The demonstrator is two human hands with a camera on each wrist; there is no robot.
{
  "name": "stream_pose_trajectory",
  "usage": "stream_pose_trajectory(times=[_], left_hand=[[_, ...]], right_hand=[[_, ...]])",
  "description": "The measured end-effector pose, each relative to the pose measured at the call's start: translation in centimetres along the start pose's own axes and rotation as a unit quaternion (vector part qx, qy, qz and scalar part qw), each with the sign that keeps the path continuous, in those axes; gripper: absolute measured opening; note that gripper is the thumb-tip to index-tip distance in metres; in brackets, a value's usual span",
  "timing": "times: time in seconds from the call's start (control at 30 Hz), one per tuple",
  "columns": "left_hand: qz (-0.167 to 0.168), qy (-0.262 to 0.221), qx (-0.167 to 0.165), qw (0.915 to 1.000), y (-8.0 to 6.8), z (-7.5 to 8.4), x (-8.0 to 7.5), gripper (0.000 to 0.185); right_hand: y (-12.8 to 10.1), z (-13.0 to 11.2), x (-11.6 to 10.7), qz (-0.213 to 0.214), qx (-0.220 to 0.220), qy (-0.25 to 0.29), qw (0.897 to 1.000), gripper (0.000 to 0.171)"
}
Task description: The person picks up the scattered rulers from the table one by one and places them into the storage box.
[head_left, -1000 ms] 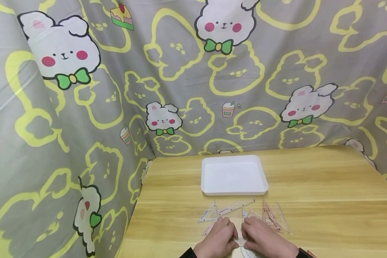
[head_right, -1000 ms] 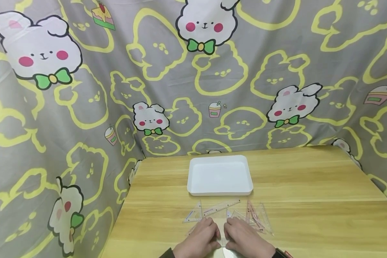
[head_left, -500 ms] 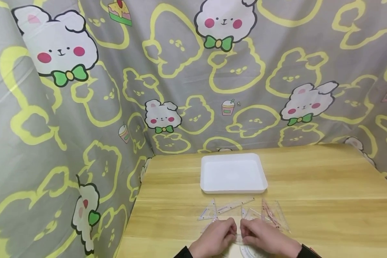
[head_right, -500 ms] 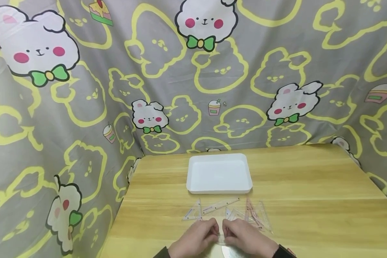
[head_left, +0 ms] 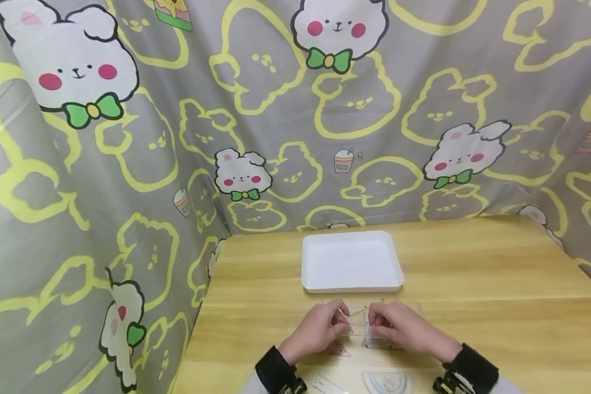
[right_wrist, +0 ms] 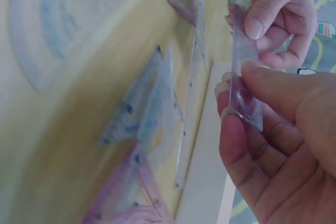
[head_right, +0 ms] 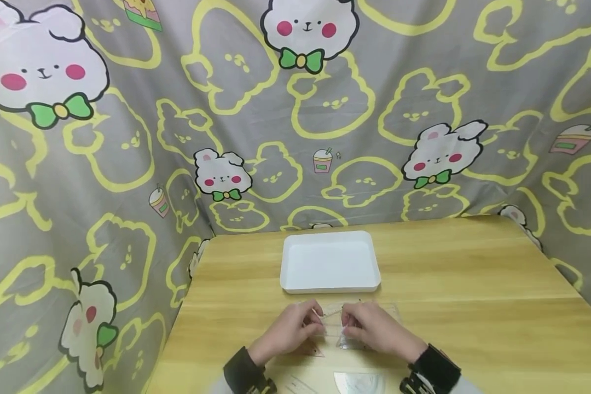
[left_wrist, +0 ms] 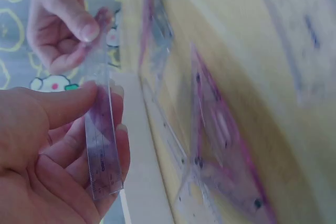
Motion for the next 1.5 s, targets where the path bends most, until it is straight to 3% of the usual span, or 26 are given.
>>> stream_pose_trajectory(times=[0.1, 0.2, 0.37, 0.73, 0.93, 1.3, 1.5], left_hand=[[-0.002, -0.002, -0.008, 1.0, 1.3, -0.5, -0.5, 0.017], [0.002, -0.035, -0.02, 0.9992, 2.7, -0.9, -0.6, 0.017], [0.04, -0.095, -0.017, 0.9946, 5.6, -1.0, -0.8, 0.013], [0.055, -0.08, -0.037, 0.9946, 10.8, -1.4, 0.1, 0.009], [0.054, -0.07, -0.049, 0.9949, 12.0, -2.5, 0.7, 0.007], [-0.015, -0.032, -0.044, 0.9984, 12.9, -3.7, 2.5, 0.005], [-0.04, -0.023, -0.051, 0.9976, 13.2, -4.3, 3.5, 0.006]], right_hand=[[1.1, 0.3, -0.4, -0.007, 0.008, -0.005, 1.0, 0.015], [1.9, 0.9, -1.2, -0.005, 0.017, -0.008, 1.0, 0.012], [3.5, 2.3, -3.2, 0.028, 0.023, -0.006, 0.999, 0.01], [7.0, 5.3, -5.8, 0.082, -0.005, -0.086, 0.993, 0.02], [8.1, 6.3, -5.7, 0.086, -0.031, -0.097, 0.991, 0.019], [8.4, 8.4, -4.4, 0.045, -0.044, -0.125, 0.99, 0.024], [8.4, 8.6, -3.9, 0.032, -0.078, -0.166, 0.982, 0.026]])
Point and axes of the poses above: each hand's wrist, its own y-axis towards the middle knuckle, its own x-axis out of the palm, z = x × y, the point moved 6 cm from there along y, towards the middle knuckle, and after that the axes turned 15 degrees about z, right-handed, at the moved point
